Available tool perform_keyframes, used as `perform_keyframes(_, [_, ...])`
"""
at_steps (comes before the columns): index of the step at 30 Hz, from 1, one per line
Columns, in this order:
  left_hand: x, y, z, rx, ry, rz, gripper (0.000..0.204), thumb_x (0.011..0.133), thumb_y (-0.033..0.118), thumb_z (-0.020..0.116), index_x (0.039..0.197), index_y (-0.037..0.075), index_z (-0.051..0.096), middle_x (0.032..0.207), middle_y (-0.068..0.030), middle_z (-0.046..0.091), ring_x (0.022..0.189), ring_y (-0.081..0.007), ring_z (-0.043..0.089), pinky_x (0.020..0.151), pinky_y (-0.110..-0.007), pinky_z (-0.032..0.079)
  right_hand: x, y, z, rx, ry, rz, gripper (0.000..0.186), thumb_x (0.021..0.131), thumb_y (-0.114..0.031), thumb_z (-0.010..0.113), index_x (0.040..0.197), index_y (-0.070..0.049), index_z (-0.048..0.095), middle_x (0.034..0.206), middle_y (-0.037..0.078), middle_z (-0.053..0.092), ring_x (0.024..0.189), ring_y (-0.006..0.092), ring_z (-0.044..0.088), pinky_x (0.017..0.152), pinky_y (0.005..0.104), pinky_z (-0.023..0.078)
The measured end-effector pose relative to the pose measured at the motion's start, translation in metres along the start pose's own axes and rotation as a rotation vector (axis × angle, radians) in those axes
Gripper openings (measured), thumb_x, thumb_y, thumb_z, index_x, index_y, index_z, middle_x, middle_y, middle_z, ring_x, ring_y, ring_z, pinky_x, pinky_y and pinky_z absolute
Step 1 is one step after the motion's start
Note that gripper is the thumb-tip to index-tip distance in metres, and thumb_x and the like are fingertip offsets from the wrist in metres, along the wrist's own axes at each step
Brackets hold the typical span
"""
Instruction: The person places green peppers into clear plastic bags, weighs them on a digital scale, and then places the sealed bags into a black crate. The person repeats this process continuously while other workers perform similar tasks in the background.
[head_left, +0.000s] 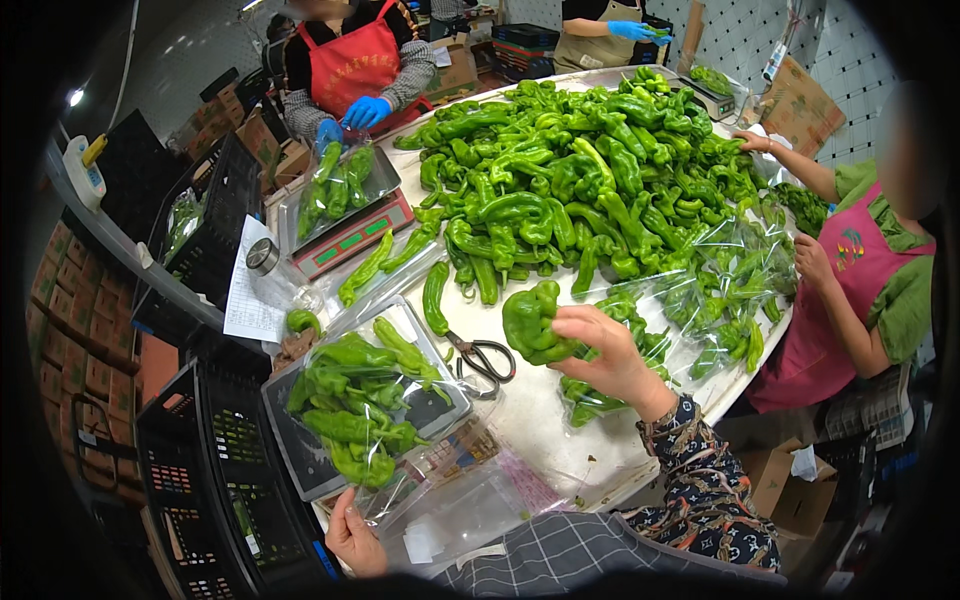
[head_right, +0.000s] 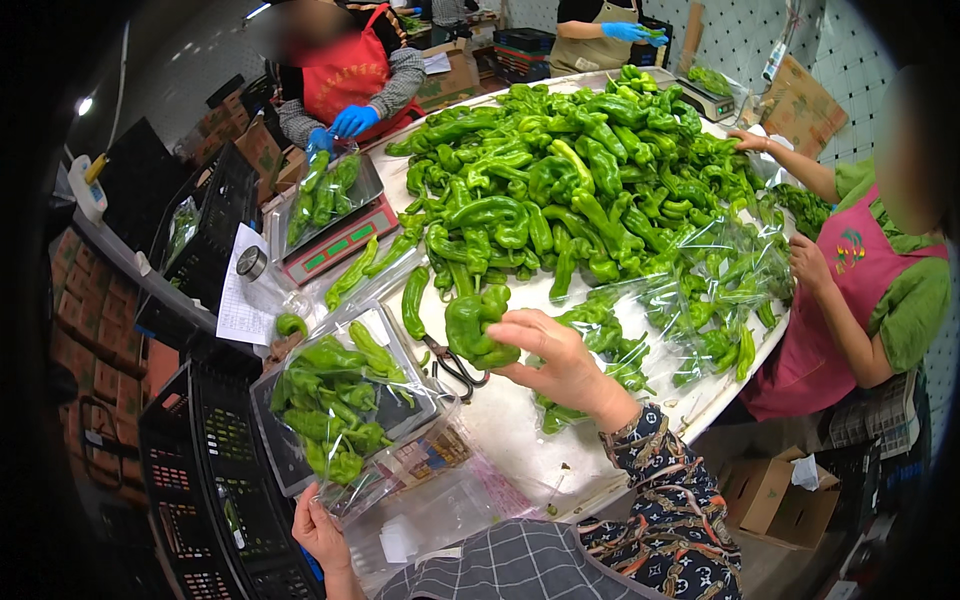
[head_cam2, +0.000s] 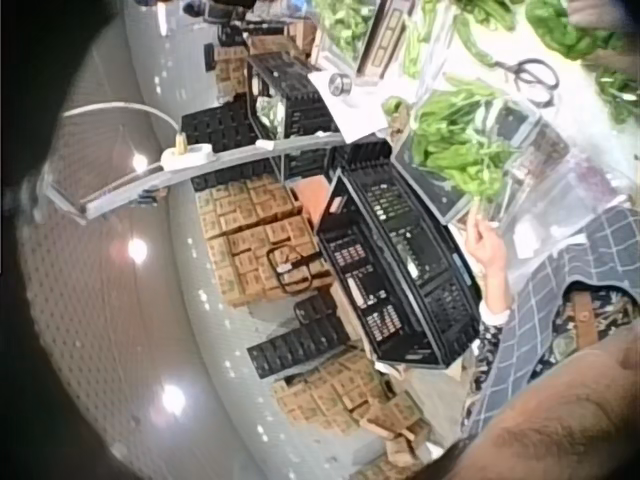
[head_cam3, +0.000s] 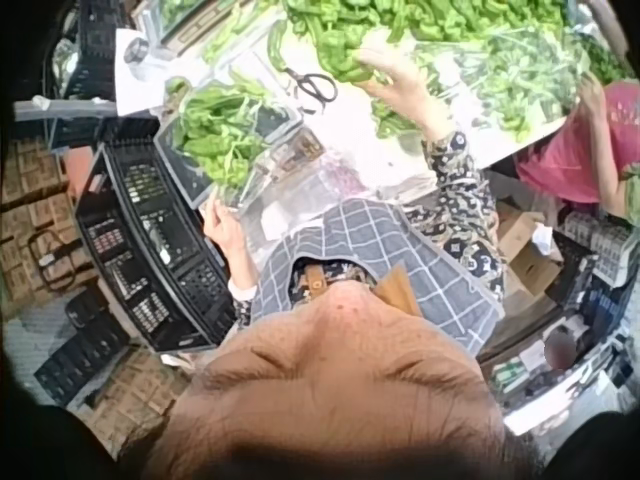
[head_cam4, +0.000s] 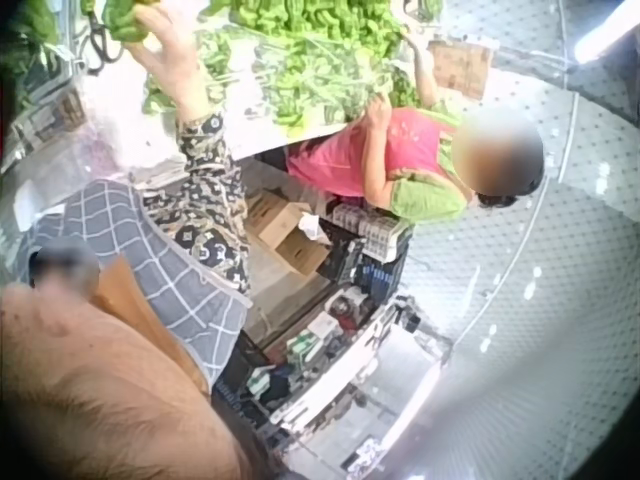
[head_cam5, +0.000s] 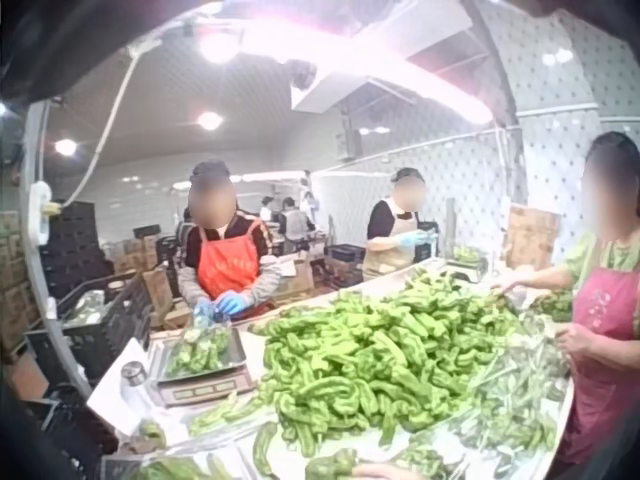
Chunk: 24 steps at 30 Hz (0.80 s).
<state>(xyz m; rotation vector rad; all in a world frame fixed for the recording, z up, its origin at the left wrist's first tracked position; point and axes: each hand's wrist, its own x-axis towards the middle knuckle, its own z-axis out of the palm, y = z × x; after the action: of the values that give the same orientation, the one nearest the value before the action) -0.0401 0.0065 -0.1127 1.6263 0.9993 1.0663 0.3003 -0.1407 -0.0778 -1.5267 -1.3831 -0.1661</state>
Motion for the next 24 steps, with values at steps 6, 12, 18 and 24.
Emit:
perform_keyframes(6, [-0.001, 0.000, 0.000, 0.019, -0.022, -0.004, 0.022, 0.089, 0.006, 0.044, 0.104, -0.004, 0.057, 0.057, 0.0042, 0.045, 0.044, -0.0002, 0.033, 0.040, -0.017, 0.023, -0.009, -0.001, 0.009, 0.172, 0.049, 0.004, 0.041, 0.062, 0.002, 0.071, 0.098, -0.006, 0.053, 0.104, 0.016, 0.055, 0.092, 0.0305, 0.056, 0.078, 0.0351, 0.046])
perform_keyframes(12, [0.000, -0.007, -0.001, 0.043, -0.017, 0.034, 0.024, 0.092, 0.013, 0.045, 0.104, -0.003, 0.057, 0.054, 0.0067, 0.038, 0.044, 0.0009, 0.032, 0.039, -0.017, 0.022, -0.009, -0.005, 0.009, -0.066, 0.019, -0.114, 0.040, 0.059, 0.002, 0.069, 0.093, -0.006, 0.048, 0.104, 0.016, 0.054, 0.091, 0.0343, 0.055, 0.077, 0.0381, 0.046])
perform_keyframes(18, [0.000, -0.001, 0.000, 0.057, -0.024, 0.034, 0.023, 0.091, 0.010, 0.045, 0.104, -0.004, 0.057, 0.056, 0.0057, 0.041, 0.045, 0.0004, 0.032, 0.040, -0.017, 0.023, -0.010, -0.009, 0.010, -0.092, -0.026, -0.077, 0.036, 0.057, -0.001, 0.069, 0.089, -0.004, 0.053, 0.103, 0.016, 0.055, 0.091, 0.0337, 0.054, 0.078, 0.0390, 0.046])
perform_keyframes(24, [0.000, -0.002, -0.001, 0.037, -0.033, 0.022, 0.021, 0.089, 0.006, 0.045, 0.103, -0.004, 0.057, 0.059, 0.0040, 0.045, 0.046, -0.0008, 0.035, 0.042, -0.017, 0.024, -0.013, -0.010, 0.009, -0.094, -0.042, -0.092, 0.035, 0.058, -0.004, 0.071, 0.090, -0.004, 0.057, 0.105, 0.016, 0.055, 0.092, 0.0325, 0.055, 0.078, 0.0383, 0.046])
